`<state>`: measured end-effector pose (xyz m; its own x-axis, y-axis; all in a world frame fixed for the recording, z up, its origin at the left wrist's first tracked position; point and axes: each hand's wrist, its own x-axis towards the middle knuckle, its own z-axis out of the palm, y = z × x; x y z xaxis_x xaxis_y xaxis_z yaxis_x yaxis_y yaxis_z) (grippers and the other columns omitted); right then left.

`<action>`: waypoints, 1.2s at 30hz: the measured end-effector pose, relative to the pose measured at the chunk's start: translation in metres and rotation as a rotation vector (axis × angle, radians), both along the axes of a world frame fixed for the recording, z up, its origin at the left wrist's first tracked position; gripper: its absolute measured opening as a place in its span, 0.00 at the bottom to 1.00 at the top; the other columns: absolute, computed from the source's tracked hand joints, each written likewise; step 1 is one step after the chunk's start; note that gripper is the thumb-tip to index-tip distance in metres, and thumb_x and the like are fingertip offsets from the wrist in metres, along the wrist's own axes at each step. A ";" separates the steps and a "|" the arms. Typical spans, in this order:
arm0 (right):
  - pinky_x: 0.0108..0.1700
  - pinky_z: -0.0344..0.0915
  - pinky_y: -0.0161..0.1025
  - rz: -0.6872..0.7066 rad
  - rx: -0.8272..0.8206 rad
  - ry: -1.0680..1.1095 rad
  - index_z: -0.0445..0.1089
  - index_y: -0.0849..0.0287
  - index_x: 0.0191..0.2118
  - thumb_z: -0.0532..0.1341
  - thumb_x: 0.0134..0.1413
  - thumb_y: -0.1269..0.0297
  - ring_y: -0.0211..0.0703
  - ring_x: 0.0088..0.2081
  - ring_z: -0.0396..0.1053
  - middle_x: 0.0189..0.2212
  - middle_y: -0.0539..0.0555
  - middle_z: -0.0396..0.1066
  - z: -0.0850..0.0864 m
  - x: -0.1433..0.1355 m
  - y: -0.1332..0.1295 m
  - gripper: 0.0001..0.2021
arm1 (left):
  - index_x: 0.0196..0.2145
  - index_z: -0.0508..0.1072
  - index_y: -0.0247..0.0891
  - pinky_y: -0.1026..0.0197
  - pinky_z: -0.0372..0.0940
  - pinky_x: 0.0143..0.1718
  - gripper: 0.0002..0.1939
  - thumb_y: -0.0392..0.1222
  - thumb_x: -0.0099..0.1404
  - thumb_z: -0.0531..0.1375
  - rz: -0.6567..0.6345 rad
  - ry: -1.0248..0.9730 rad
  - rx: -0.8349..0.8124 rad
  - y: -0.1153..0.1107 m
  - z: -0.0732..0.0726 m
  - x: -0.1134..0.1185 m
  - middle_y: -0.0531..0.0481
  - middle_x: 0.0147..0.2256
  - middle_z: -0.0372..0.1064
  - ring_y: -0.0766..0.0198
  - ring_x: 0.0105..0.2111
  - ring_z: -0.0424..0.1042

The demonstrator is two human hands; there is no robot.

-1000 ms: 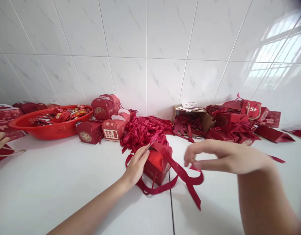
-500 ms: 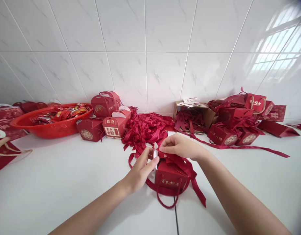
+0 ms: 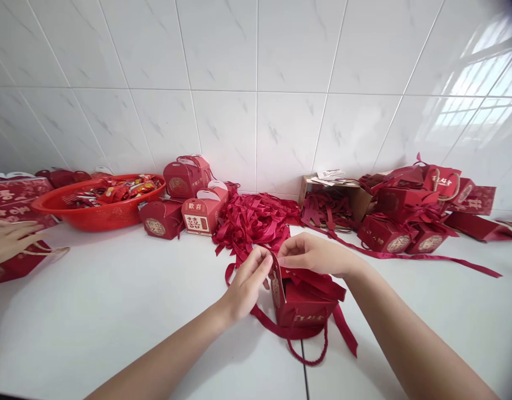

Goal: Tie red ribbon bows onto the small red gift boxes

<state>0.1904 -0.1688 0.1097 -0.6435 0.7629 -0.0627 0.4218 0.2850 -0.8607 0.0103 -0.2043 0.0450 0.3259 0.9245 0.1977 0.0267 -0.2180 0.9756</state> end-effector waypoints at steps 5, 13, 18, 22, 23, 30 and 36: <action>0.30 0.54 0.32 0.082 -0.047 0.034 0.70 0.60 0.29 0.60 0.53 0.60 0.33 0.26 0.58 0.24 0.47 0.65 -0.002 0.005 0.005 0.08 | 0.32 0.61 0.39 0.65 0.60 0.32 0.15 0.53 0.68 0.48 -0.001 0.004 -0.007 -0.001 0.000 -0.002 0.54 0.30 0.58 0.67 0.31 0.62; 0.30 0.55 0.32 0.079 -0.007 -0.011 0.69 0.59 0.30 0.58 0.54 0.59 0.33 0.26 0.60 0.25 0.47 0.67 -0.002 0.003 0.000 0.09 | 0.31 0.62 0.38 0.65 0.58 0.30 0.14 0.51 0.67 0.51 0.007 0.029 0.054 -0.003 0.002 -0.003 0.55 0.27 0.56 0.68 0.28 0.58; 0.34 0.60 0.35 0.023 0.046 0.009 0.72 0.58 0.32 0.60 0.52 0.57 0.37 0.30 0.65 0.28 0.50 0.71 -0.001 0.002 0.002 0.10 | 0.28 0.62 0.38 0.65 0.59 0.30 0.12 0.48 0.65 0.52 -0.001 0.043 0.059 0.000 0.006 -0.002 0.55 0.26 0.56 0.67 0.27 0.58; 0.38 0.61 0.37 -0.166 0.145 0.106 0.73 0.59 0.36 0.61 0.50 0.55 0.40 0.36 0.67 0.35 0.53 0.73 0.010 0.014 0.001 0.13 | 0.24 0.62 0.39 0.63 0.57 0.29 0.11 0.46 0.60 0.54 0.048 0.353 0.046 0.012 0.010 -0.020 0.54 0.23 0.59 0.65 0.26 0.61; 0.39 0.61 0.38 -0.217 0.168 0.116 0.73 0.60 0.37 0.61 0.50 0.55 0.41 0.37 0.67 0.36 0.54 0.72 0.013 0.019 -0.001 0.14 | 0.22 0.62 0.39 0.62 0.56 0.28 0.11 0.45 0.58 0.56 0.111 0.525 0.042 0.017 0.012 -0.029 0.54 0.22 0.60 0.64 0.25 0.62; 0.41 0.61 0.41 -0.411 0.156 -0.145 0.71 0.59 0.39 0.56 0.54 0.47 0.46 0.40 0.67 0.38 0.56 0.72 0.004 0.062 -0.021 0.19 | 0.19 0.59 0.39 0.46 0.55 0.41 0.13 0.40 0.43 0.63 0.676 1.008 0.107 0.036 0.041 -0.096 0.40 0.30 0.67 0.39 0.42 0.65; 0.37 0.59 0.39 -0.390 0.077 -0.178 0.69 0.58 0.34 0.54 0.53 0.40 0.43 0.35 0.65 0.33 0.53 0.69 -0.030 0.058 -0.033 0.23 | 0.34 0.63 0.40 0.59 0.59 0.42 0.18 0.59 0.62 0.52 0.208 0.325 0.078 0.008 0.036 -0.038 0.51 0.34 0.66 0.60 0.37 0.66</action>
